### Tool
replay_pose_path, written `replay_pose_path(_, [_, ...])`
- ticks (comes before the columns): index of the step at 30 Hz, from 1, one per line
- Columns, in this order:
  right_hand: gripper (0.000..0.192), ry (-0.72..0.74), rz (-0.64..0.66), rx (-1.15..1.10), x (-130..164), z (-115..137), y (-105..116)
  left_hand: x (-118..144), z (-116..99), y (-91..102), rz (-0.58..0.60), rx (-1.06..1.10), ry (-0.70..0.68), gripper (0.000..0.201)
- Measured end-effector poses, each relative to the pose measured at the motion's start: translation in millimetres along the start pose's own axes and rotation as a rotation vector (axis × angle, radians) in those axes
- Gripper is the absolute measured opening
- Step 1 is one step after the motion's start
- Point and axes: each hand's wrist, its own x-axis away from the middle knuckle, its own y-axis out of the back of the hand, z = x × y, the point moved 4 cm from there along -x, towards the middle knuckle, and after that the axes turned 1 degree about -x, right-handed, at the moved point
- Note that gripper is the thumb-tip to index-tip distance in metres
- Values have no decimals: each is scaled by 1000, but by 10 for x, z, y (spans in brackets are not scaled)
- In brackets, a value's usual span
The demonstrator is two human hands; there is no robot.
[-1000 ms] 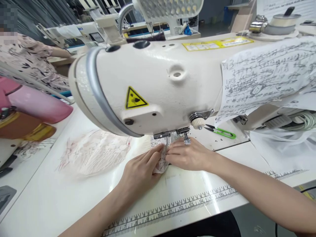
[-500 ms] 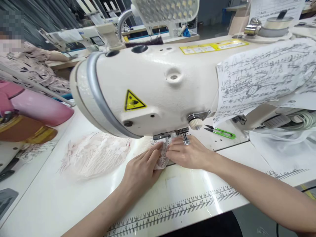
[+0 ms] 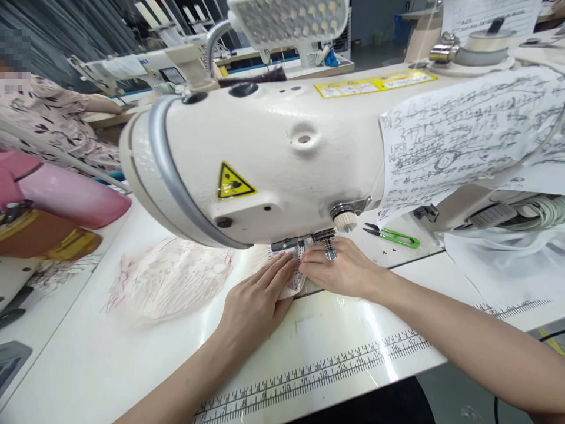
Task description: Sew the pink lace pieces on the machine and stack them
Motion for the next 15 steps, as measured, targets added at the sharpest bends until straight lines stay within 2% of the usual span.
replay_pose_path(7, [28, 56, 18, -56, -3, -71, -51, -13, -4, -12, -22, 12, -16, 38])
replay_pose_path(15, [29, -5, 66, 35, -58, -26, 62, -40, -9, -4, -40, 30, -25, 35])
